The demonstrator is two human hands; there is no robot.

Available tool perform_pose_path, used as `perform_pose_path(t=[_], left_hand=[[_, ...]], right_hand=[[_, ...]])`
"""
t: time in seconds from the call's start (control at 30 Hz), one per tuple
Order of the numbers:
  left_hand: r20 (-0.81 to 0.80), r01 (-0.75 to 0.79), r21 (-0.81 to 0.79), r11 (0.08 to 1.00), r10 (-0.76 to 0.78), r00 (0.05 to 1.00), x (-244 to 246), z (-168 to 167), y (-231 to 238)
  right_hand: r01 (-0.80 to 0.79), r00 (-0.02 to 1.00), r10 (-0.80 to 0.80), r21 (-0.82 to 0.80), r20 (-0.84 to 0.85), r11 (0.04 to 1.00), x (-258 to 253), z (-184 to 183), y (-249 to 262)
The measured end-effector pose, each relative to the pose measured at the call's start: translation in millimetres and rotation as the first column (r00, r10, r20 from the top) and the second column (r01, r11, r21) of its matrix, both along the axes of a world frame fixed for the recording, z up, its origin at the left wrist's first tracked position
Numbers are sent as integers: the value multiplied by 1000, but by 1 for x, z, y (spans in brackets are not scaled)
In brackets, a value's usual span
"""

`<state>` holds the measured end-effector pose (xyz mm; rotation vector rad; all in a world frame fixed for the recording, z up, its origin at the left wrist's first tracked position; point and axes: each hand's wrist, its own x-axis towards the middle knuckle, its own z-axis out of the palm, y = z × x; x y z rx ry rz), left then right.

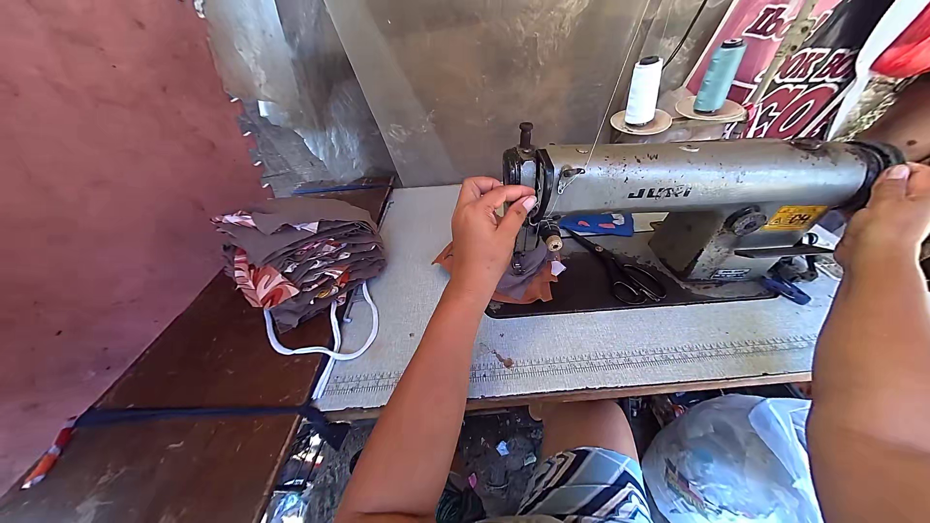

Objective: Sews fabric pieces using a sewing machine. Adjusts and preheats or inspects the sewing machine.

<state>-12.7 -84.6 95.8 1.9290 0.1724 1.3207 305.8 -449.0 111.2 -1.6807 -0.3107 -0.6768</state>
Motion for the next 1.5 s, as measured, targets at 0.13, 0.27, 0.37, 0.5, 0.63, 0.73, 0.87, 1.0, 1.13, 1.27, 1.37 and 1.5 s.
perform_pose_path(t=[0.13,0.27,0.37,0.5,0.63,0.73,0.87,1.0,1.13,1.27,1.37,1.5], left_hand=[[14,50,-45,998,-50,999,4,6,-1],[23,94,-56,994,-93,995,8,4,6],[30,210,-147,967,-208,978,4,2,11],[245,445,-411,795,-374,894,-13,4,14],[160,335,-346,877,-297,941,-17,3,14],[7,157,-155,975,-158,987,-7,2,9],[-19,63,-135,989,-66,998,1,8,1],[-50,41,-113,993,-47,998,5,8,-4],[-38,28,-96,995,-32,999,8,9,-5],[-44,21,-44,999,-23,999,7,5,-2],[7,85,-89,992,-85,996,5,-2,3],[158,368,-279,887,-335,929,-5,-1,5]], right_hand=[[-15,1000,15,19,-2,1000,0,-2,-1],[-35,999,35,17,9,999,2,-1,-2],[-74,997,74,49,-9,996,2,0,-3],[5,995,1,64,-99,998,-13,6,1],[66,988,-61,32,-142,997,-35,6,8],[52,985,-48,20,-166,998,-34,6,6],[54,971,-59,-31,-232,998,-38,16,3],[37,965,-50,-54,-259,998,-37,18,2],[39,954,-71,-112,-292,993,-31,22,-3],[42,939,-107,-200,-326,979,-26,32,-5],[46,931,-123,-224,-344,974,-29,37,-4],[38,930,-106,-195,-352,980,-30,36,-4]])
